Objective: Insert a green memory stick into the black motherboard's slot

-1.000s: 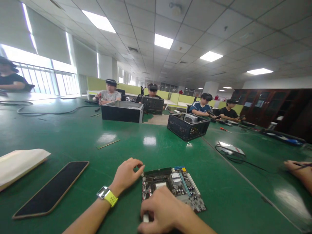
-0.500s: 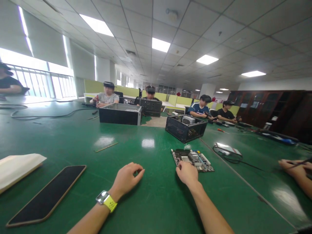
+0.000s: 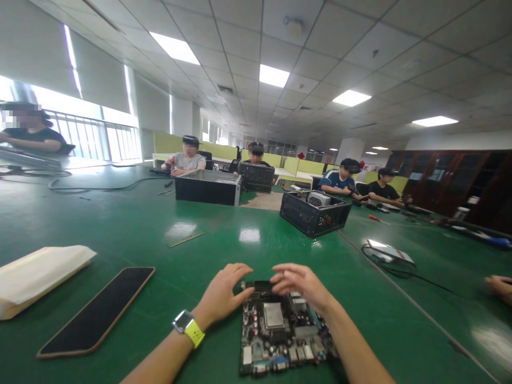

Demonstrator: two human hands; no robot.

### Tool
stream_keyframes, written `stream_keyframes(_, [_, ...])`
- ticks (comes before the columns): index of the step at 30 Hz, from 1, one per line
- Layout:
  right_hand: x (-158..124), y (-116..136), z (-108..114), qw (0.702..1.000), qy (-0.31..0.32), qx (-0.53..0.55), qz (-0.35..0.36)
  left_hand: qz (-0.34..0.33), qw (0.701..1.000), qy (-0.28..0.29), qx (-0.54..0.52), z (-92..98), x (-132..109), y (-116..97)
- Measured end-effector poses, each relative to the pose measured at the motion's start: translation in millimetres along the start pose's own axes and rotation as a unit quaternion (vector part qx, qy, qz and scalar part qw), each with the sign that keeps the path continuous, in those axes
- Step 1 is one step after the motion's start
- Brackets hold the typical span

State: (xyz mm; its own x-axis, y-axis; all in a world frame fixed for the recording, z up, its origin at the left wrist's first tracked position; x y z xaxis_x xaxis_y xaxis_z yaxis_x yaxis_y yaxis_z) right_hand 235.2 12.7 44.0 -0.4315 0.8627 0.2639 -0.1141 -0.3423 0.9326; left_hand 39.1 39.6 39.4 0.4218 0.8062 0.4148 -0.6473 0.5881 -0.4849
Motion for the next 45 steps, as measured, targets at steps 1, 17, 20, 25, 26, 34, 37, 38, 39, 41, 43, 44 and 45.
stream_keyframes(1, [2,-3,20,0.990,-0.105,-0.090,0.022,-0.001,1.000,0.014,0.004,-2.8,-1,1])
stream_keyframes(17, [-4,-35,26,0.913,-0.128,-0.387,-0.020,-0.004,0.996,0.091,-0.016,-13.8,-3,-4])
stream_keyframes(20, [-2,-35,22,0.922,-0.131,-0.365,-0.002,-0.026,0.995,0.092,-0.034,-12.8,-4,-7])
stream_keyframes(25, [0,-38,18,0.925,-0.111,-0.364,-0.003,-0.028,0.996,0.077,-0.024,-10.1,-4,-5])
stream_keyframes(26, [0,-38,18,0.925,-0.108,-0.365,-0.004,-0.027,0.997,0.074,-0.020,-9.8,-4,-4])
stream_keyframes(34, [-1,-34,19,0.924,-0.137,-0.357,0.007,-0.028,0.998,0.053,0.014,-6.0,-3,-5])
stream_keyframes(37, [0,-35,17,0.922,-0.132,-0.363,0.004,-0.038,0.997,0.059,0.016,-5.0,-3,-7])
stream_keyframes(38, [0,-35,17,0.922,-0.128,-0.364,0.003,-0.039,0.997,0.061,0.015,-4.9,-3,-8])
stream_keyframes(39, [0,-34,17,0.922,-0.125,-0.366,0.000,-0.039,0.997,0.062,0.015,-4.8,-3,-8])
stream_keyframes(41, [0,-31,17,0.918,-0.125,-0.375,-0.008,-0.035,0.997,0.061,0.015,-4.7,-3,-7])
stream_keyframes(43, [-1,-20,14,0.906,-0.136,-0.402,-0.007,-0.032,0.998,0.059,0.015,-4.8,-3,-6])
stream_keyframes(44, [-2,-12,10,0.896,-0.145,-0.420,0.000,-0.032,0.998,0.059,0.015,-4.9,-3,-6])
stream_keyframes(45, [-3,-3,4,0.886,-0.150,-0.438,0.013,-0.032,0.998,0.058,0.014,-5.0,-3,-5])
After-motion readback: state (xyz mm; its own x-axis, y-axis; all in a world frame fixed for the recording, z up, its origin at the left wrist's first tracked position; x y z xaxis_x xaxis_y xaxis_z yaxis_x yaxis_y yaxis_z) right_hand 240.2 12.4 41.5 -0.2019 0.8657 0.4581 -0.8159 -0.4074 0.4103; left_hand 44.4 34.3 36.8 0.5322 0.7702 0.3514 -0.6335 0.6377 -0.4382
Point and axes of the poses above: each hand's wrist, its own x-axis towards the middle knuckle, its own z-axis out of the back of the hand, y = z × x, the point moved 6 cm from there along x, towards the middle knuckle, and after that the axes turned 9 degrees about z, right-handed, at the moved point
